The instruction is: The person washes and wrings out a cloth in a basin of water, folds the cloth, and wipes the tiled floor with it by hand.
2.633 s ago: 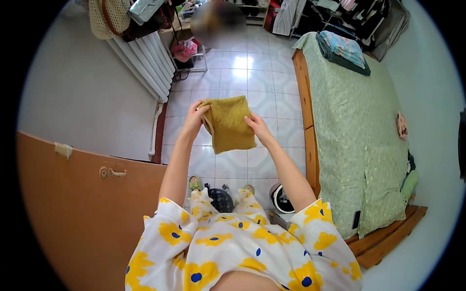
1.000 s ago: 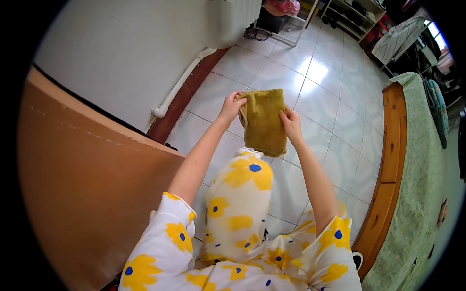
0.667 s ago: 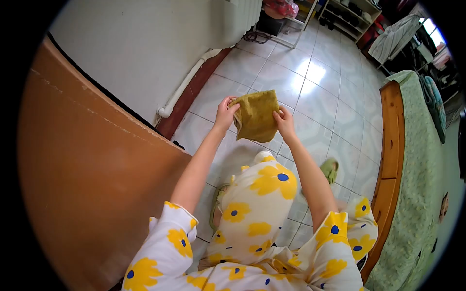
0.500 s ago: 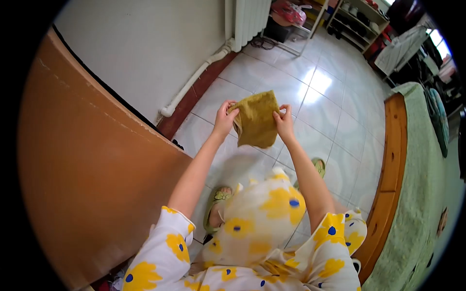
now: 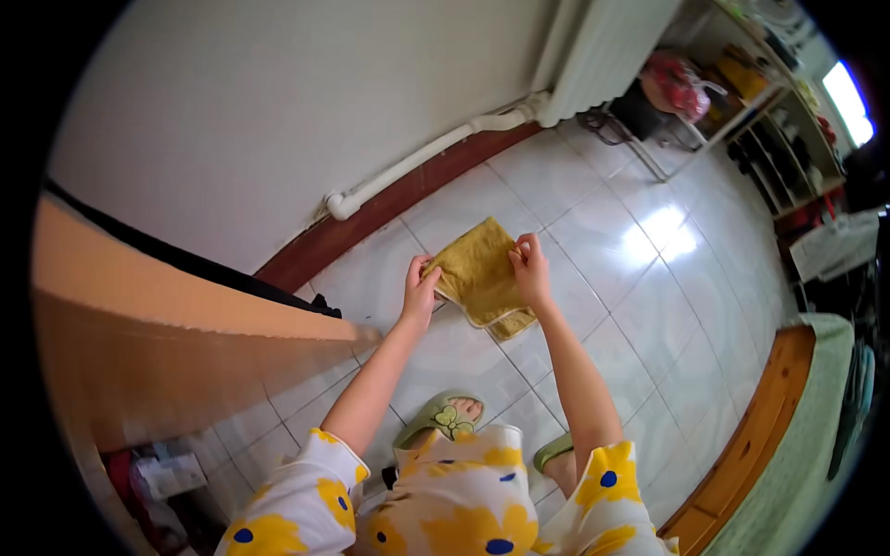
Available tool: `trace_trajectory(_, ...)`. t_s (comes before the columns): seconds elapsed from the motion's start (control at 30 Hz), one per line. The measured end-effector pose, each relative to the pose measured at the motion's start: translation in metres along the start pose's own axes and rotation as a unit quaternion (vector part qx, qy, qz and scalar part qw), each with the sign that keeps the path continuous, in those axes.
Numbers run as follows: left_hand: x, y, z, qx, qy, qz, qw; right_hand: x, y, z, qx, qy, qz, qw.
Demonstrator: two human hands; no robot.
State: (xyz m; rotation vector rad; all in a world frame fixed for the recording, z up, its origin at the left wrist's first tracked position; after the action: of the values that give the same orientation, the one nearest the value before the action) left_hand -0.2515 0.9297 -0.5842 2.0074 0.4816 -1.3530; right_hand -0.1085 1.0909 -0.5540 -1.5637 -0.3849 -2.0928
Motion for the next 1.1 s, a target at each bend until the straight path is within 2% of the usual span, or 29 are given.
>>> trace_trajectory(0.17,0.026,0.003,0.033,-0.109,0.128,0.012,0.986,0.005,-0.036,-0.056,0.087,0.028,0.047,0.995)
trace_trajectory(0.3,0.040,0.001,0.048,-0.261,0.076,0.023,0.962,0.001,-0.062,-0.110,0.171,0.060,0.096,0.979)
trace_trajectory(0.33,0.054,-0.004,0.058,-0.279,-0.001,0.013,0.960,-0.004,-0.065,-0.121,0.194,0.071,0.083,0.975)
trace_trajectory(0.4,0.085,-0.014,0.079,-0.306,-0.157,0.000,0.939,-0.024,-0.062,-0.140,0.156,0.063,0.100,0.981)
trace_trajectory(0.43,0.089,-0.013,0.080,-0.338,-0.283,-0.035,0.897,-0.039,-0.062,-0.147,0.133,0.061,0.110,0.983)
trace_trajectory(0.5,0.096,-0.008,0.078,-0.375,-0.518,-0.102,0.762,-0.075,-0.039,-0.150,0.139,0.197,0.098,0.965)
trace_trajectory(0.63,0.079,-0.009,0.058,-0.181,-0.637,-0.098,0.743,-0.119,0.010,-0.134,0.131,0.388,0.011,0.912)
trace_trajectory(0.67,0.078,-0.016,0.057,-0.123,-0.669,-0.112,0.725,-0.126,0.013,-0.131,0.122,0.383,-0.033,0.915)
trace_trajectory(0.73,0.082,-0.038,0.055,-0.086,-0.690,-0.149,0.703,-0.127,0.017,-0.126,0.105,0.375,-0.117,0.914)
trace_trajectory(0.77,0.084,-0.051,0.056,-0.069,-0.700,-0.169,0.690,-0.125,0.017,-0.129,0.109,0.375,-0.125,0.912)
trace_trajectory(0.87,0.103,-0.091,0.069,-0.061,-0.738,-0.149,0.655,-0.130,0.015,-0.145,0.115,0.379,-0.131,0.909)
trace_trajectory(1.0,0.128,-0.089,0.072,-0.109,-0.784,-0.111,0.601,-0.135,-0.015,-0.136,0.195,0.400,-0.040,0.894)
trace_trajectory(1.1,0.145,-0.058,0.055,-0.180,-0.767,-0.020,0.615,-0.135,-0.030,-0.132,0.278,0.412,0.024,0.867)
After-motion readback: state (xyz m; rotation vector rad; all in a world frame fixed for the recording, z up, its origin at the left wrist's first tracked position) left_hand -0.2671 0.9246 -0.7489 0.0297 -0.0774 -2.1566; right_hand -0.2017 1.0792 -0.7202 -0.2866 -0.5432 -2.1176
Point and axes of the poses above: each hand's wrist, its own y-axis away from the middle knuckle, its own z-axis out of the back of the hand, x = y × z, the point moved 1 cm from there along -y, towards the middle knuckle, and after that the axes turned 9 degrees about -y, right-handed, at the moved point
